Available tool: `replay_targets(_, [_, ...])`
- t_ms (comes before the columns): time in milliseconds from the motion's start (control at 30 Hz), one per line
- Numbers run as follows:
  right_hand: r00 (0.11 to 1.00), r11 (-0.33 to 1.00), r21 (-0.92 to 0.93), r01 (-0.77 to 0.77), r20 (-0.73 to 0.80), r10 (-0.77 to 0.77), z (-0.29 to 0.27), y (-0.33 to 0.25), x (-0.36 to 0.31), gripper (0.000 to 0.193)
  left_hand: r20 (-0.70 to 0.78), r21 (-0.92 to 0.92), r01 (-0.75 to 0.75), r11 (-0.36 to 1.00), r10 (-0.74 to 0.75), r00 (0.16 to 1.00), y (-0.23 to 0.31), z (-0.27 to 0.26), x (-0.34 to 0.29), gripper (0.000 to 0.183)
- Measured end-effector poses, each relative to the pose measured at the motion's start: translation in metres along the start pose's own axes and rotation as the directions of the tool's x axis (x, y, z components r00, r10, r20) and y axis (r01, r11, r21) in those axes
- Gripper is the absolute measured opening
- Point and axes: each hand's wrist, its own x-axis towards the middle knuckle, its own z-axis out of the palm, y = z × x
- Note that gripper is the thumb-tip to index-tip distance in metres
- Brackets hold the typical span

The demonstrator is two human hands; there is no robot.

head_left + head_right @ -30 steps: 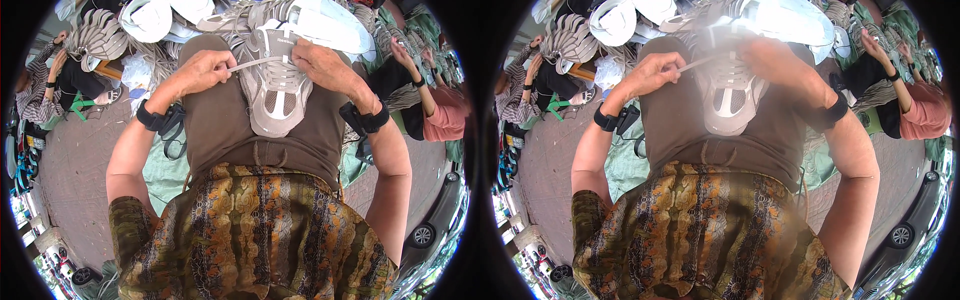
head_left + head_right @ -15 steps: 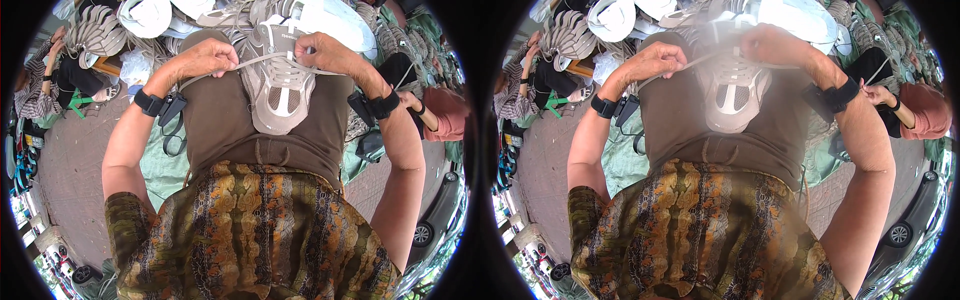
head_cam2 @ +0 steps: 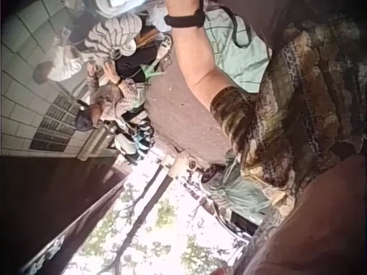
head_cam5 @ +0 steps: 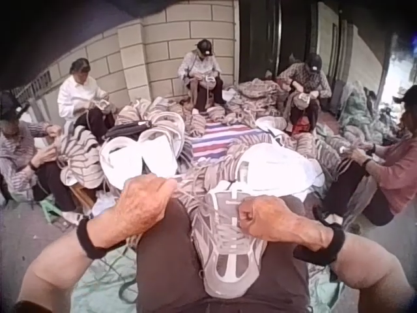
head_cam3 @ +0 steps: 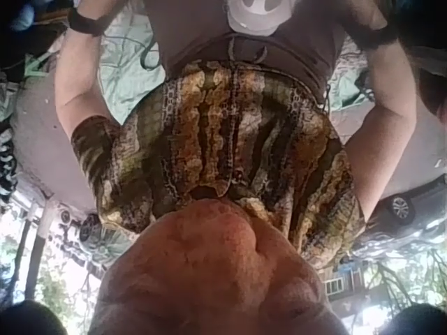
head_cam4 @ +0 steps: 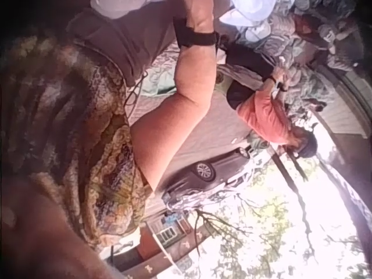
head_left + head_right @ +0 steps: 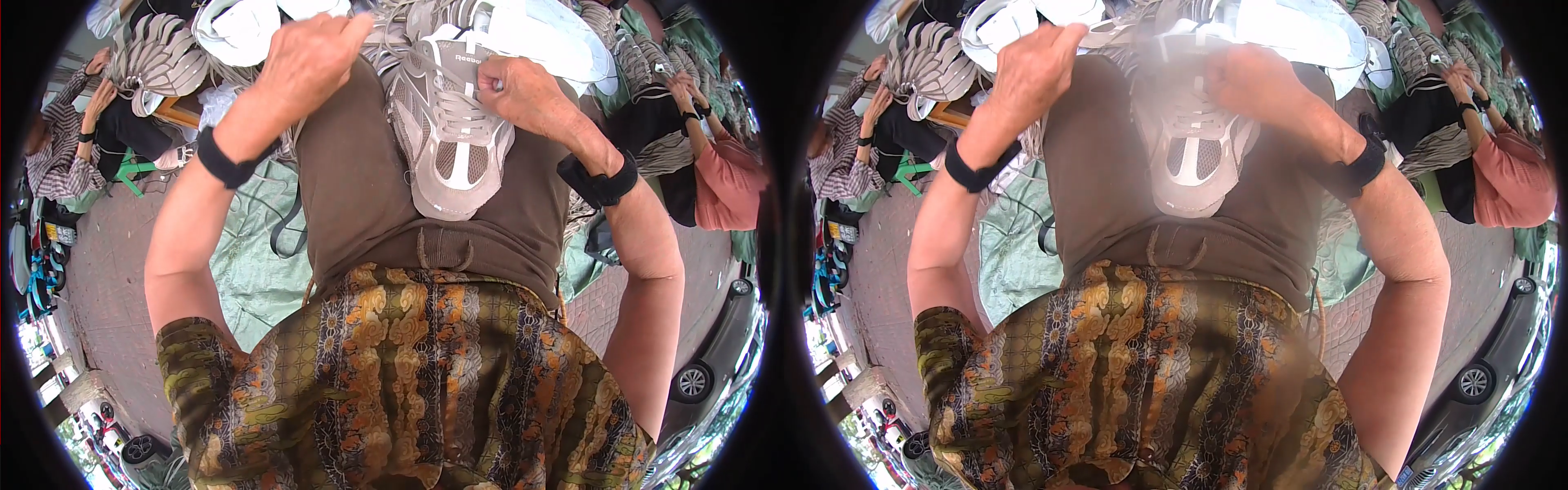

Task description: Lacing a new pair of athletic shoes as part of a manufacturing process.

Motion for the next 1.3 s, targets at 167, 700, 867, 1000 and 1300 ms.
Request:
replay_targets(167, [0.998, 0.999, 0.041, -0.007, -0.054, 0.009, 0.004, 0.005, -0.001, 0.011, -0.083, 0.077, 0.021, 0.997, -0.015, 0.996, -0.016, 0.048, 0.023, 0.023])
replay_targets(700, [0.968, 0.879, 0.439, 0.185, -0.238, -0.085, 0.014, 0.013, -0.022, 0.011, 0.237, 0.083, 0.350, 0.933, -0.360, 0.903, -0.010, 0.026, -0.082, 0.011])
replay_targets(867, [0.929, 0.956, 0.173, 0.237, -0.327, -0.172, 0.022, -0.001, -0.041, 0.014, 0.406, 0.160, 0.398, 0.903, -0.428, 0.808, -0.043, 0.029, -0.141, 0.004])
replay_targets(1000, [0.918, 0.969, 0.003, 0.248, -0.321, -0.234, 0.027, -0.009, -0.037, 0.012, 0.474, 0.234, 0.417, 0.878, -0.478, 0.740, -0.061, 0.026, -0.194, 0.009])
replay_targets(1300, [0.837, 0.908, -0.224, 0.353, -0.359, -0.413, 0.003, -0.003, -0.038, 0.009, 0.596, 0.299, 0.544, 0.784, -0.599, 0.535, -0.056, -0.020, -0.220, 0.029])
